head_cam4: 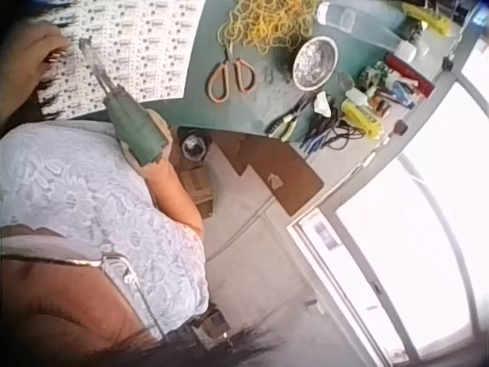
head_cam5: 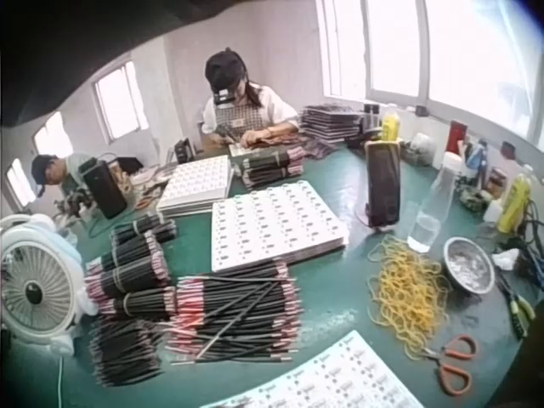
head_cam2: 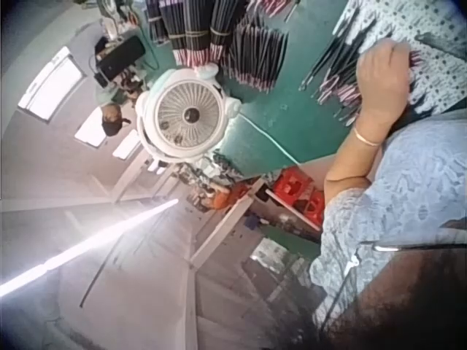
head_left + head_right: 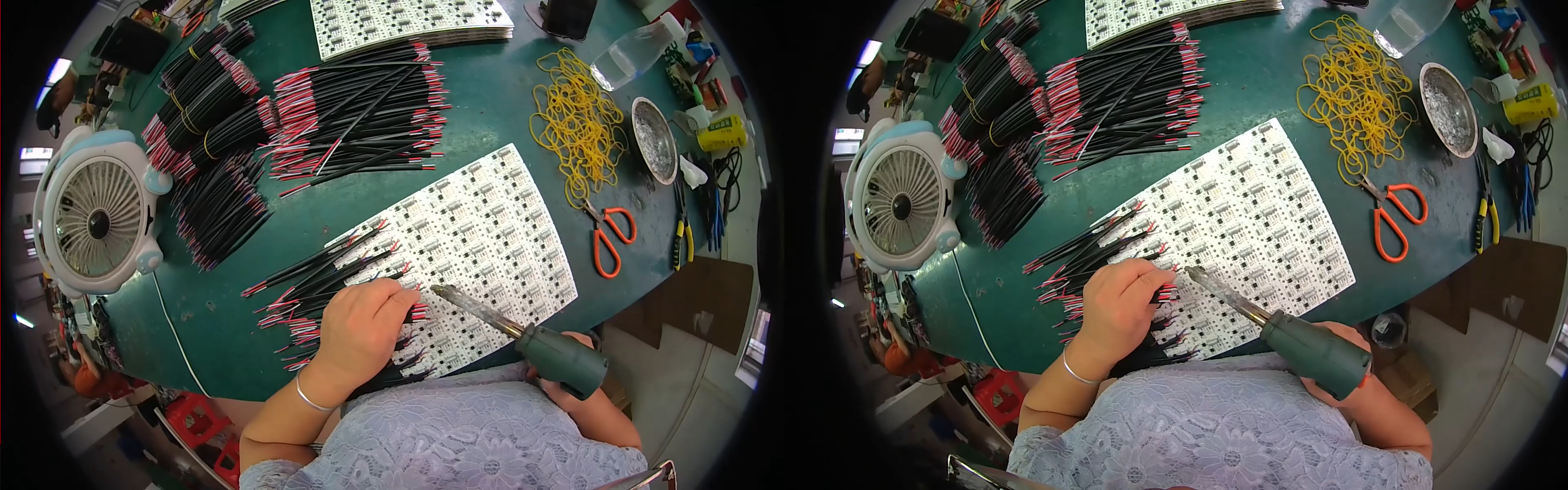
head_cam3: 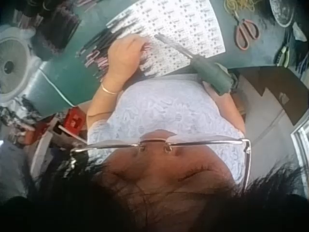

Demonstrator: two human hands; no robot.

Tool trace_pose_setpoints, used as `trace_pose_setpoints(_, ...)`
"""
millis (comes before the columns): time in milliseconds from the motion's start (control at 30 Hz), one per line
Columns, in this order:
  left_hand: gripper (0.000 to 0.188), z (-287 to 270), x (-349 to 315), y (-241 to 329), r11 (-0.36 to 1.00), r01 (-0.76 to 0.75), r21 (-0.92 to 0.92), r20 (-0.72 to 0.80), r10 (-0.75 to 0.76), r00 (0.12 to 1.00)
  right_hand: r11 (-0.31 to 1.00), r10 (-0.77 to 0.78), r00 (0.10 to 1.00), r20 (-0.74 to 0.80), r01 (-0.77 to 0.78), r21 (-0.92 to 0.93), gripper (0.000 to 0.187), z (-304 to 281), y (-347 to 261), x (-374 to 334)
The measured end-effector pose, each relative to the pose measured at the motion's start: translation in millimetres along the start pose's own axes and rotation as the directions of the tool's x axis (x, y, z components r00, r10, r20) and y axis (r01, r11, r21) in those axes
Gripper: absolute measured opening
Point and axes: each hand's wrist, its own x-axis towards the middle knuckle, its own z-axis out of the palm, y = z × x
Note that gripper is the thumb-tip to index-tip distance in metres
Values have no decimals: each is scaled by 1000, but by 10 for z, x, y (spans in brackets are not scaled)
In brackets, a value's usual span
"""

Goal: The person positions wire ends onto a circuit board panel by hand and solders them in place using a soldering tool.

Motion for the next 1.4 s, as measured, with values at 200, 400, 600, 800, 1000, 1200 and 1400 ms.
trace_pose_setpoints(200,32,-1,19,-19,999,-38,0,-9,38,999,989,102,995,-9,-101,109,18,49,8,-14)
trace_pose_setpoints(400,30,13,11,-23,998,-54,13,-11,54,998,986,-110,994,-20,107,-125,19,-15,8,88)
trace_pose_setpoints(600,33,-19,-15,-20,998,-61,13,6,61,998,918,177,979,-103,-126,375,40,161,200,-351)
trace_pose_setpoints(800,36,-140,-91,48,998,-40,-58,-18,39,999,694,295,931,-216,-53,718,60,238,-13,-189)
trace_pose_setpoints(1000,35,-403,-195,384,984,-143,111,-236,166,957,623,380,914,-140,-140,770,60,179,119,-355)
trace_pose_setpoints(1200,39,-121,-329,305,995,78,60,81,-83,993,536,531,846,57,-387,751,37,174,134,-443)
trace_pose_setpoints(1400,33,-580,-402,402,979,194,68,-116,-185,976,940,159,976,-150,-104,325,27,165,150,-485)
